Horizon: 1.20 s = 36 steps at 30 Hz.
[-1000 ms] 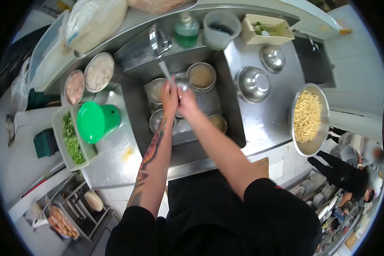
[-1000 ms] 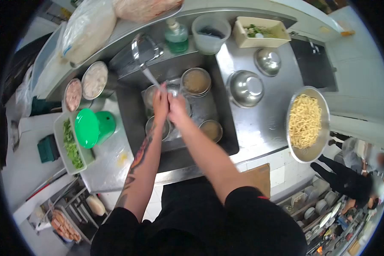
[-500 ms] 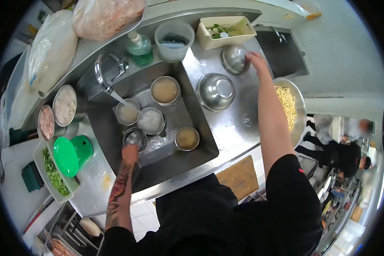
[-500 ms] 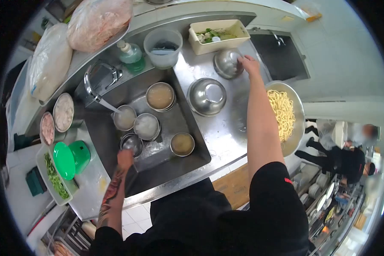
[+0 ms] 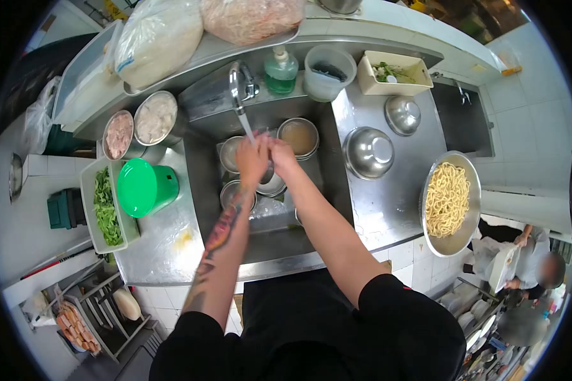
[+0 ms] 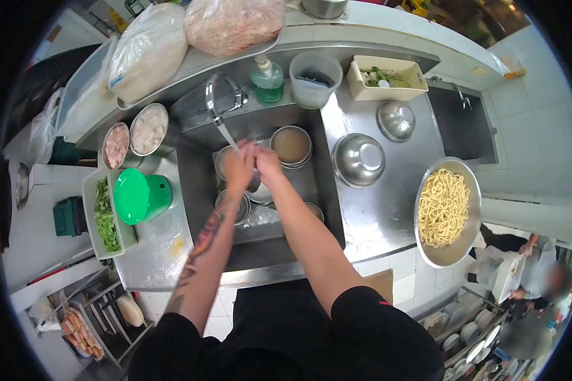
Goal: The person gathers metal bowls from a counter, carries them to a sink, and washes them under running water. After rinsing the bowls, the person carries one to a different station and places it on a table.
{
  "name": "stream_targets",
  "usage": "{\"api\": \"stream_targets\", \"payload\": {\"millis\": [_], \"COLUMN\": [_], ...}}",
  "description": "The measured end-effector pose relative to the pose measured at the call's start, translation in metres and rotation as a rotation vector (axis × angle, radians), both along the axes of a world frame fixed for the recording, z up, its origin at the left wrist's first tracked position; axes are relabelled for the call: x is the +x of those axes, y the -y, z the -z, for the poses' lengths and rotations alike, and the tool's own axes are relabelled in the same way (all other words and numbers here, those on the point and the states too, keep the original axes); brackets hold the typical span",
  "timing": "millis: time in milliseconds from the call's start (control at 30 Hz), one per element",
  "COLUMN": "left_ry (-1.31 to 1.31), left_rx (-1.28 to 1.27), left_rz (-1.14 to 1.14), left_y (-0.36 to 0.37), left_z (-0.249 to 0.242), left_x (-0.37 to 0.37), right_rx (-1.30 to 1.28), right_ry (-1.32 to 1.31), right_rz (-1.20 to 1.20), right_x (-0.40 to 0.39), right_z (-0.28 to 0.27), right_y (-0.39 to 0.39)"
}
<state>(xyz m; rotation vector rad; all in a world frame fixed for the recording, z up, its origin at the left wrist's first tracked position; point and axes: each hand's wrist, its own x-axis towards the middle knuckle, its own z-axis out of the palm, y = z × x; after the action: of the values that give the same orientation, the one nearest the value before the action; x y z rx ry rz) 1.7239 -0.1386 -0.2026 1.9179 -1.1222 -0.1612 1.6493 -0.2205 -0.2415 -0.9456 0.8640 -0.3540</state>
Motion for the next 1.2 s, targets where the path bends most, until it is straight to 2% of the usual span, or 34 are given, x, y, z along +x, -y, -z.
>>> {"api": "stream_targets", "payload": {"millis": [33,67,100,167,200,233,267,300,333,367,400,433,467,500,567,600,633,700,733,767,800,833,867,900,933,1000,1033,1100,1133,1167,1200], "left_ry": [0.106,0.209,0.210,-0.376,-0.557,-0.556,-0.561,-0.565,-0.375,-0.375,-0.633,-0.888,-0.970,-0.972,-0.312,-0.398,-0.395,-1.085,-1.420,-1.421,-1.194,-0.963,-0.959,-1.057,-1.153,-1.183,-1.210,-1.162,-1.221,-1.278,-1.262], "left_rx": [-0.037,-0.074,-0.078,-0.098,-0.037,-0.043,0.227,0.494,0.209,0.204,0.104,-0.004,0.027,0.025,-0.055,-0.033,-0.021,-0.383,-0.370,-0.365,-0.265,-0.166,-0.163,-0.020,0.126,0.144,0.153,0.189,0.303,0.424,0.590], "left_rz": [-0.124,-0.247,-0.256,-0.233,-0.138,-0.135,-0.060,0.014,0.077,0.069,0.016,-0.030,-0.095,-0.088,-0.136,-0.145,-0.137,-0.278,-0.319,-0.319,-0.215,-0.116,-0.119,-0.124,-0.129,-0.205,-0.282,-0.264,-0.239,-0.206,-0.084], "left_y": [-0.013,-0.020,-0.022,-0.032,-0.027,-0.020,-0.014,-0.012,-0.014,-0.017,-0.022,-0.023,-0.029,-0.033,-0.044,-0.050,-0.052,-0.052,-0.059,-0.069,-0.082,-0.089,-0.093,-0.096,-0.098,-0.091,-0.087,-0.081,-0.078,-0.074,-0.070], "left_z": [-0.001,-0.001,0.012,0.069,0.099,0.074,0.026,0.002,0.002,0.013,0.037,0.038,0.039,0.040,0.046,0.043,0.052,0.067,0.019,0.033,0.063,0.079,0.059,0.022,0.001,0.012,0.023,0.041,0.048,0.056,0.065], "left_x": [-0.023,-0.033,-0.030,-0.021,0.008,0.022,0.033,0.034,0.026,0.027,0.028,0.027,0.018,0.001,-0.035,-0.046,-0.046,-0.040,-0.032,-0.014,0.012,0.026,0.027,0.025,0.021,0.006,0.002,0.016,0.032,0.049,0.070], "right_rx": [0.313,0.418,0.414,0.228,0.055,0.048,-0.069,-0.186,-0.108,-0.111,0.105,0.316,0.273,0.268,0.520,0.532,0.448,0.263,0.008,-0.248,-0.375,-0.372,-0.843,-1.325,-1.320,-1.770,-1.768,-1.328,-1.079,-1.077,-0.993], "right_ry": [0.169,-0.018,-0.018,-0.158,-0.223,-0.222,-0.176,-0.137,0.015,0.017,0.011,0.005,-0.091,-0.091,-0.052,-0.048,-0.102,-0.206,-0.129,-0.051,-0.263,-0.258,-0.157,-0.037,-0.034,-0.489,-0.494,-0.724,-0.390,-0.406,-0.434], "right_rz": [0.262,0.435,0.426,0.407,0.206,0.208,0.145,0.075,0.188,0.179,0.283,0.390,0.403,0.408,0.533,0.540,0.356,-0.018,-0.158,-0.299,-0.754,-0.755,-1.015,-1.248,-1.248,-1.329,-1.330,-1.105,-1.092,-1.081,-0.956], "right_x": [0.008,0.015,0.017,0.016,0.011,0.009,0.005,0.000,0.001,0.001,0.000,0.000,0.002,0.006,0.020,0.027,0.032,0.035,0.022,0.011,-0.006,-0.027,-0.048,-0.057,-0.052,-0.045,-0.042,-0.030,-0.029,-0.031,-0.037], "right_z": [0.001,-0.013,-0.021,-0.028,-0.018,-0.010,-0.003,-0.002,-0.002,-0.003,-0.015,-0.016,-0.013,-0.014,-0.011,-0.010,-0.011,-0.015,0.001,0.019,0.023,0.016,0.000,-0.010,-0.012,-0.013,-0.011,-0.001,0.013,0.013,0.010], "right_y": [-0.002,-0.001,-0.004,-0.024,-0.038,-0.044,-0.049,-0.051,-0.040,-0.030,-0.025,-0.019,-0.016,-0.010,-0.006,-0.016,-0.032,-0.059,-0.080,-0.096,-0.086,-0.072,-0.056,-0.048,-0.041,-0.023,-0.034,-0.071,-0.073,-0.076,-0.077]}}
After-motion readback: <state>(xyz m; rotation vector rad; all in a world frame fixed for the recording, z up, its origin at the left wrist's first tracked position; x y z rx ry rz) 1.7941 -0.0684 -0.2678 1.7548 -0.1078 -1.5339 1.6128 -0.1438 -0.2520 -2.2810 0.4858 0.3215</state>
